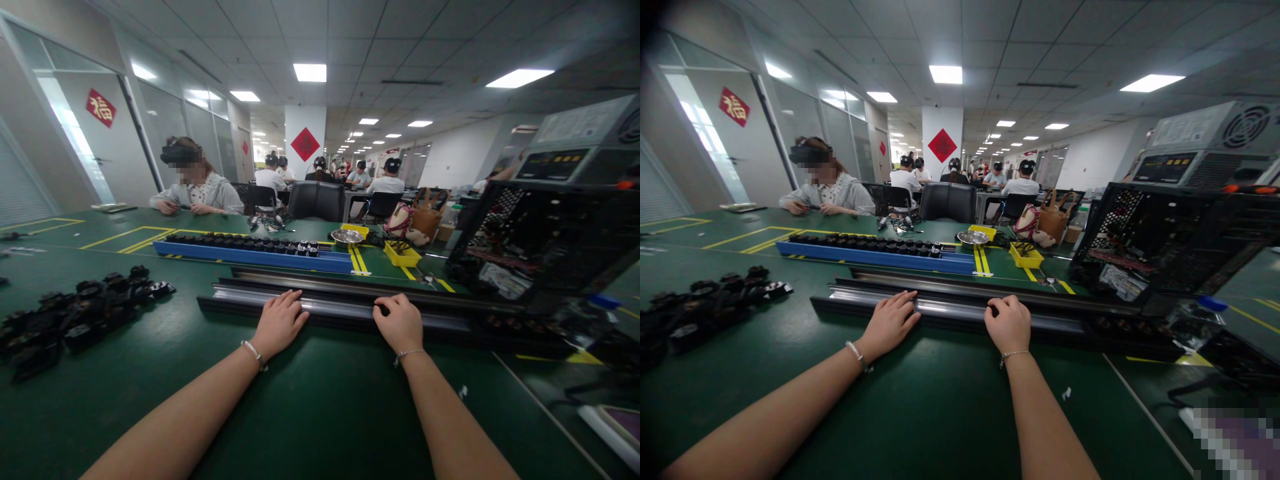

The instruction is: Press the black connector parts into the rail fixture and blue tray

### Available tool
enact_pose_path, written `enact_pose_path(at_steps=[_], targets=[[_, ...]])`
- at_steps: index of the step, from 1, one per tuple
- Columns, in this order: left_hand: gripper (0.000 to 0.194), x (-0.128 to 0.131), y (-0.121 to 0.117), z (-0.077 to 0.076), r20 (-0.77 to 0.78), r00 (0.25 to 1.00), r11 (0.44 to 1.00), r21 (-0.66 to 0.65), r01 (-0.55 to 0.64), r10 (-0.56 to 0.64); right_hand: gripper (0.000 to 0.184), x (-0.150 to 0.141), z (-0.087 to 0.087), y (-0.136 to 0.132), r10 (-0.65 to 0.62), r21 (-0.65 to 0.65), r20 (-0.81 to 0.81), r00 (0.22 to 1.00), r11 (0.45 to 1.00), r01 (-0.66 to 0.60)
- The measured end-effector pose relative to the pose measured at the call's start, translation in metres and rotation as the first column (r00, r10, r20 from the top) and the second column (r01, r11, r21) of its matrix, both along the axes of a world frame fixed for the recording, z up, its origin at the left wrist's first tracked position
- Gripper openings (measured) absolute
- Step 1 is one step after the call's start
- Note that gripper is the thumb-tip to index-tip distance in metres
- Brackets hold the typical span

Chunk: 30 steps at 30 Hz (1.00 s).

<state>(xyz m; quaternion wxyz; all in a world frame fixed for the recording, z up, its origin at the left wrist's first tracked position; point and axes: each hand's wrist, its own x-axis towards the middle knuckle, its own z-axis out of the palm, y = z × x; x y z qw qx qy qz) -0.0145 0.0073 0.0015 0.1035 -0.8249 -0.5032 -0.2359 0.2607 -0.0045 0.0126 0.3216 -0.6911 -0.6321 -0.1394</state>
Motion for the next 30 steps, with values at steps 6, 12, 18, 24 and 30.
enact_pose_path(at_steps=[6,12,18,24,30], targets=[[0.031,-0.0003,0.0004,-0.0003,0.006,1.000,1.000,0.001,0.000,0.000,0.021,0.0012,-0.0027,0.0016,0.022,0.050,0.018,1.000,0.998,-0.023],[0.032,-0.0003,0.0006,-0.0001,0.002,1.000,1.000,0.004,-0.001,0.001,0.020,0.0014,-0.0036,0.0020,0.029,0.066,0.021,0.999,0.997,-0.031],[0.032,-0.0003,0.0006,-0.0005,0.000,1.000,1.000,0.005,0.002,-0.002,0.020,0.0009,-0.0030,0.0012,0.020,0.057,0.019,1.000,0.998,-0.021],[0.032,-0.0005,0.0006,-0.0003,0.005,1.000,1.000,0.005,0.002,-0.002,0.020,0.0002,-0.0018,0.0008,0.016,0.038,0.012,1.000,0.999,-0.016],[0.032,-0.0005,0.0000,0.0010,-0.007,1.000,1.000,0.007,0.001,-0.001,0.020,0.0003,-0.0014,0.0008,0.025,0.038,0.019,1.000,0.999,-0.025]])
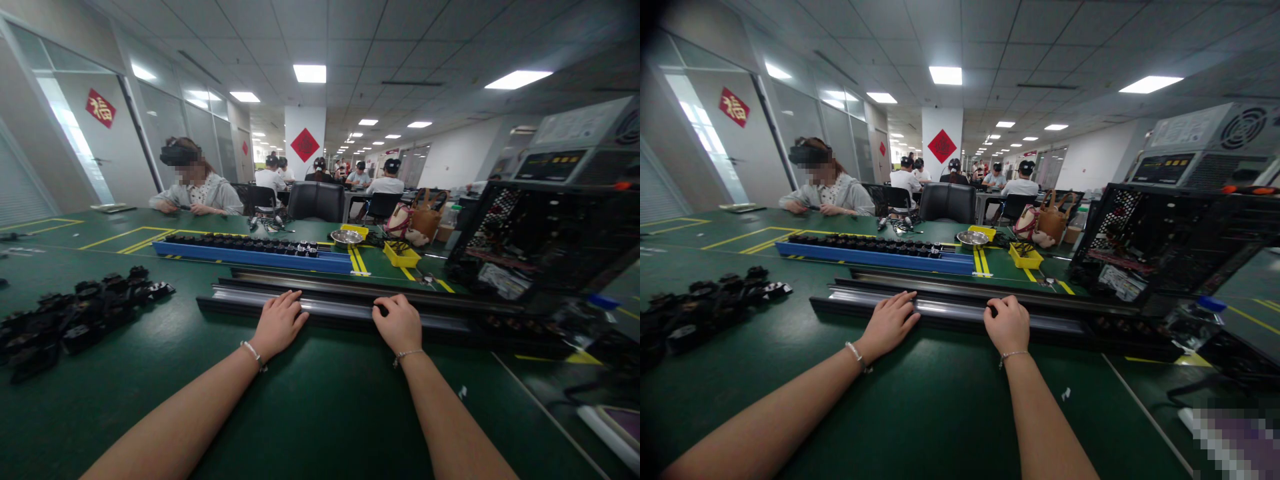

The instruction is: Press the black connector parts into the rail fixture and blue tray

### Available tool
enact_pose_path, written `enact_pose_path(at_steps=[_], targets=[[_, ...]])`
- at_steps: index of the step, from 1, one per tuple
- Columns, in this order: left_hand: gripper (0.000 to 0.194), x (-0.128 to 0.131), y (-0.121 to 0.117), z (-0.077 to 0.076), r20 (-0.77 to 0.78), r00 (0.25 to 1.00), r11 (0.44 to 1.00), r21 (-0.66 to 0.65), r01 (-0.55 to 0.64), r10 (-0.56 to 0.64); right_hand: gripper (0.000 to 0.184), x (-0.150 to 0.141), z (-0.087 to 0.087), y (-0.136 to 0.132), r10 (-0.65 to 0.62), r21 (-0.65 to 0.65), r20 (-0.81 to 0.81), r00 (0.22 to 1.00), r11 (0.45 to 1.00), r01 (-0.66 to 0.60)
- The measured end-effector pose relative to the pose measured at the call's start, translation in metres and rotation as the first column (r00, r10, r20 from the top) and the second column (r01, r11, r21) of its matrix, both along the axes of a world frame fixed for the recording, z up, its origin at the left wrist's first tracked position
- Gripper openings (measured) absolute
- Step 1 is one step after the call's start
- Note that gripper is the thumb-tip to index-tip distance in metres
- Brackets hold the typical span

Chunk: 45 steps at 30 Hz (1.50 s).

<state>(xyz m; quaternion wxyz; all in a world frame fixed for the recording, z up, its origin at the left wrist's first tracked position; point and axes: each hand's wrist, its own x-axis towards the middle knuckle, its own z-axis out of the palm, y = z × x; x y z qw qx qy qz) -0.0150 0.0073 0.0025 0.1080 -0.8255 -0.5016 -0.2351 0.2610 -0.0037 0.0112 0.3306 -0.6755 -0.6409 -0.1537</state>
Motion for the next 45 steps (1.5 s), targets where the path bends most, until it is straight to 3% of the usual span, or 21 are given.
enact_pose_path(at_steps=[12,45], targets=[[0.031,0.0001,0.0003,-0.0012,0.011,1.000,1.000,0.004,0.003,-0.003,0.021,-0.0001,-0.0046,0.0025,0.039,0.051,0.024,0.999,0.998,-0.040],[0.032,-0.0002,0.0000,-0.0012,0.014,1.000,1.000,-0.007,0.004,-0.004,0.022,-0.0066,-0.0034,0.0017,0.137,0.000,0.001,0.991,0.991,-0.137]])
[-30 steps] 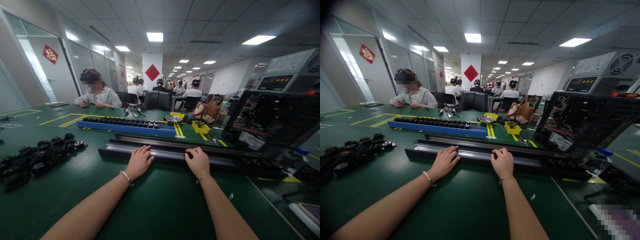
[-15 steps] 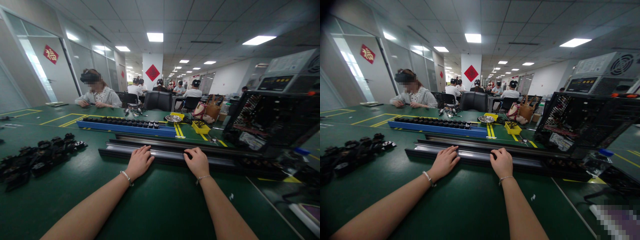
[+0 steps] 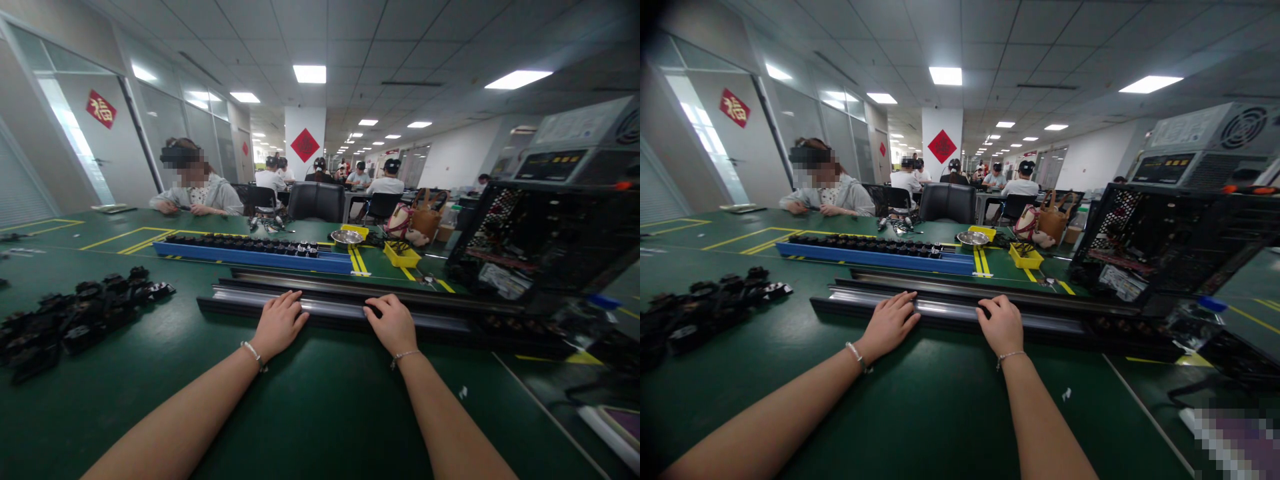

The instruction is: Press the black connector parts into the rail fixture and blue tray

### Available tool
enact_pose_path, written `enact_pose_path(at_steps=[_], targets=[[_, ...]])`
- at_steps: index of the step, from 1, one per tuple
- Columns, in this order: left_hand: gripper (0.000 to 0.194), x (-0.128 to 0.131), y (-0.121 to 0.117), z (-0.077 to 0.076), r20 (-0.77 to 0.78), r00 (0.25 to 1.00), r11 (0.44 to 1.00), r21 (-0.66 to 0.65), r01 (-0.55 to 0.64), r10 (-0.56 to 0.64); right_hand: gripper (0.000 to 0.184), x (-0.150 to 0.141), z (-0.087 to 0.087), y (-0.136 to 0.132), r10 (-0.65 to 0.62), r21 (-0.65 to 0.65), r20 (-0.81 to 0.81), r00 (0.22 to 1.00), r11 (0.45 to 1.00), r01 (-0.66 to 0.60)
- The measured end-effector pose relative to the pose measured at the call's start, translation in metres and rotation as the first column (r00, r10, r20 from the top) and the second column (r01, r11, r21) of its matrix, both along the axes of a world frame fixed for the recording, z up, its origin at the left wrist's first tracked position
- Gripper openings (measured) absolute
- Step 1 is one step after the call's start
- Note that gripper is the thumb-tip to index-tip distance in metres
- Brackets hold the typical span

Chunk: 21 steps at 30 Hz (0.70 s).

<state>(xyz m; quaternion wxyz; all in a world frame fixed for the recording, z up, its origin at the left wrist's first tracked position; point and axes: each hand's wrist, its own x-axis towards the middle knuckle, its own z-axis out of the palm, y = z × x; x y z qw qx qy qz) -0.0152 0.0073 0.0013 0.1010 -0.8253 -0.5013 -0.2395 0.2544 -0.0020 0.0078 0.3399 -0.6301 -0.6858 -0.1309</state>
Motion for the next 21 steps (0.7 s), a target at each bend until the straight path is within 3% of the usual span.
enact_pose_path(at_steps=[21], targets=[[0.031,0.0006,-0.0001,0.0005,0.022,1.000,1.000,-0.006,0.006,-0.006,0.022,-0.0086,0.0043,-0.0014,-0.022,-0.025,0.015,1.000,0.999,0.022]])
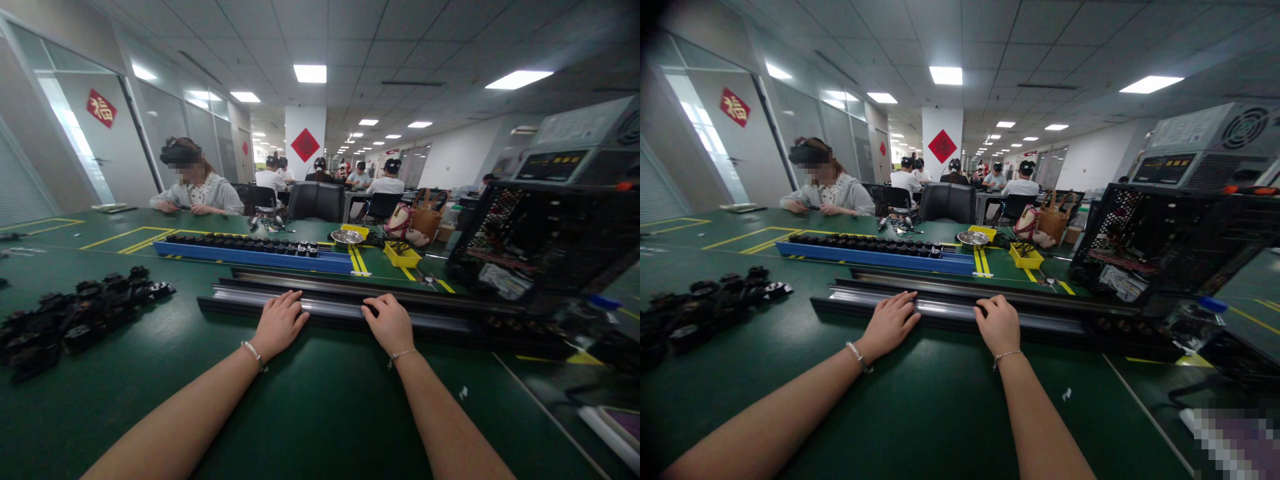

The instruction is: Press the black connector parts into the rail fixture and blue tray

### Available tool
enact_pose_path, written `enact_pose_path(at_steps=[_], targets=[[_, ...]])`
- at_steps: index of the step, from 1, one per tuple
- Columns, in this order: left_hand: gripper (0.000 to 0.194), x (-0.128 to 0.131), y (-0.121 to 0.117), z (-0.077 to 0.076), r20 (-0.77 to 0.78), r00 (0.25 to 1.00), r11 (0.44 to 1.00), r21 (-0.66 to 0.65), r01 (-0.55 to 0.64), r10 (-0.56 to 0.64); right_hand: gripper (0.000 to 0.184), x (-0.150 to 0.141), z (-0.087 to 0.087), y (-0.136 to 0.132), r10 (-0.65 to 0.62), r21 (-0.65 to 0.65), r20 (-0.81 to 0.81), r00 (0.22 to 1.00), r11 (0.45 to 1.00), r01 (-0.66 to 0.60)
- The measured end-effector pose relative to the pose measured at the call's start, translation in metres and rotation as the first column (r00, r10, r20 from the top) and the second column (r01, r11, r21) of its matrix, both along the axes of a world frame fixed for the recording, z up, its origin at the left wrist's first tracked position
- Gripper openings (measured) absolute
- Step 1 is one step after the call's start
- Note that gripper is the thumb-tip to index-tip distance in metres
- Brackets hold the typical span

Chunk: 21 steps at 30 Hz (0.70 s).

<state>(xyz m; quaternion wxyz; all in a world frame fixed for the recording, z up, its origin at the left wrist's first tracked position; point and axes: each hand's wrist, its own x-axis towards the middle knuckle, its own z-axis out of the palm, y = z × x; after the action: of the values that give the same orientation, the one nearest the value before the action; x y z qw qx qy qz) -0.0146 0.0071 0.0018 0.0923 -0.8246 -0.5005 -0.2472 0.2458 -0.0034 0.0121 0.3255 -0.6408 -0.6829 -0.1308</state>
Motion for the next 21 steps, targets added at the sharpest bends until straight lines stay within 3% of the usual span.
enact_pose_path(at_steps=[21], targets=[[0.033,-0.0002,-0.0005,0.0015,-0.031,1.000,1.000,-0.002,-0.006,0.006,0.025,-0.0089,-0.0006,-0.0001,0.048,-0.012,-0.042,0.998,0.999,-0.048]])
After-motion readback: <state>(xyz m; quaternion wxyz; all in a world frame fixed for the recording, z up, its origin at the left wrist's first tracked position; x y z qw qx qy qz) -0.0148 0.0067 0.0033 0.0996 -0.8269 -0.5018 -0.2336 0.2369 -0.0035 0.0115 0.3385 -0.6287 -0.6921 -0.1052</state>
